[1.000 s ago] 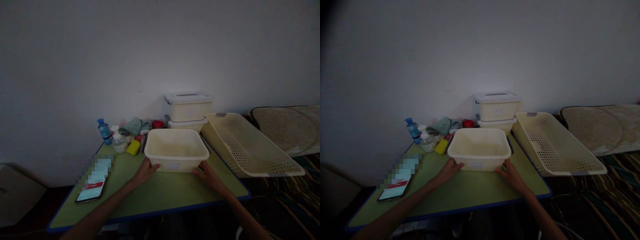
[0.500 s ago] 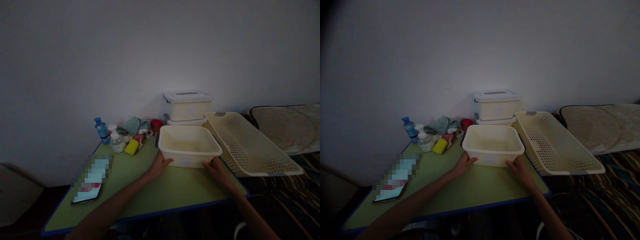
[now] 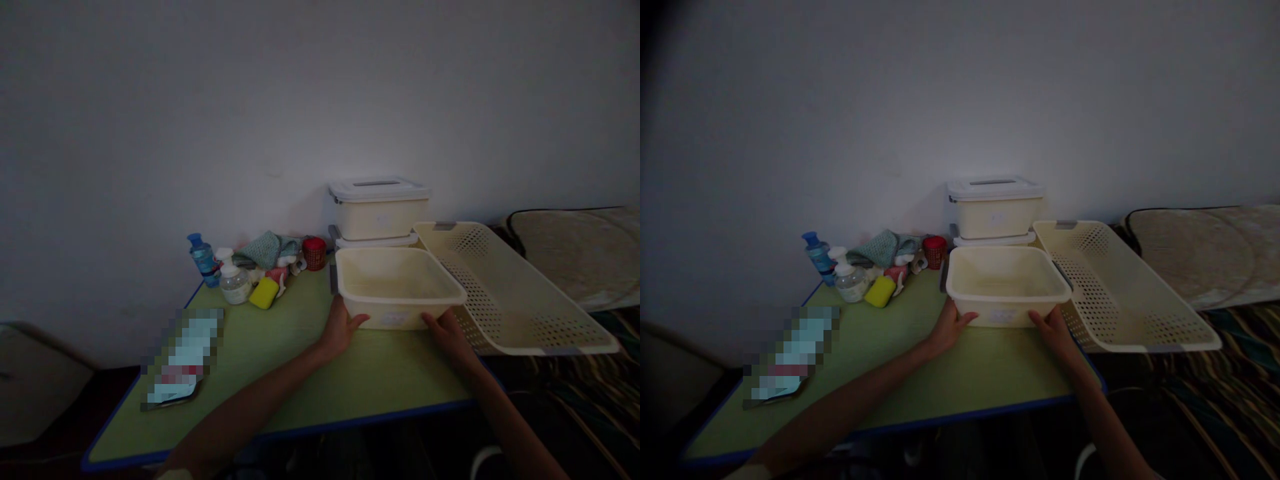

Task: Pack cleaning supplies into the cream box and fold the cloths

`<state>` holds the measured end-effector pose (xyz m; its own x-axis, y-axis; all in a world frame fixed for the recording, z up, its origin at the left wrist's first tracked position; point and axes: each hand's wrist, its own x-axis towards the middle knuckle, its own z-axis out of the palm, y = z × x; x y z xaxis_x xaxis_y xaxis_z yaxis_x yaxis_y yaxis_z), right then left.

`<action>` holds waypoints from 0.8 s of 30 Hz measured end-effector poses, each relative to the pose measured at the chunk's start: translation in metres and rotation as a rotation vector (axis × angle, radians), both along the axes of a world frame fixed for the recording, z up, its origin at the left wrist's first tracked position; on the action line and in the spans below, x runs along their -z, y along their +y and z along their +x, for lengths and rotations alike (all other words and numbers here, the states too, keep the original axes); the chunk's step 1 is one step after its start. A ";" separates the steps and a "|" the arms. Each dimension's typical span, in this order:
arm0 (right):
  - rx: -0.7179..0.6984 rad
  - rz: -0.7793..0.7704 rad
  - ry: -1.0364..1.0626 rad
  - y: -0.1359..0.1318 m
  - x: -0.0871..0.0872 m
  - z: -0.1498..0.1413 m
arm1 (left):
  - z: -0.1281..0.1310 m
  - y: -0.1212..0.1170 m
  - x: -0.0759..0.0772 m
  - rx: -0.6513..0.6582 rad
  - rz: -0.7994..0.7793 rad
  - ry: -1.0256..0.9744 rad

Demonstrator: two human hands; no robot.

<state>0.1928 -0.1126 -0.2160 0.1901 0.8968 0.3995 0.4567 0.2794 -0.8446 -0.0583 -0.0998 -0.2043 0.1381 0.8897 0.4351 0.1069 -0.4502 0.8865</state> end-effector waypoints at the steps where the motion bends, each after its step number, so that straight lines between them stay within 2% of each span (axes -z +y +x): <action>1: 0.008 -0.011 -0.004 0.000 0.000 0.000 | 0.001 0.000 0.000 -0.006 0.001 0.006; 5: 0.059 -0.042 0.003 0.001 0.000 0.000 | 0.004 0.001 0.002 -0.011 0.025 0.010; 19: 0.108 0.104 -0.146 0.000 -0.003 -0.005 | 0.013 -0.005 0.005 -0.129 -0.004 0.055; 24: 0.110 0.079 -0.107 -0.002 -0.003 -0.006 | 0.013 -0.004 0.006 -0.125 -0.007 0.018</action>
<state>0.1871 -0.1144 -0.2132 0.2379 0.8379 0.4911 0.5741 0.2865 -0.7670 -0.0458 -0.1034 -0.2105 0.0337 0.9034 0.4274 0.1781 -0.4262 0.8869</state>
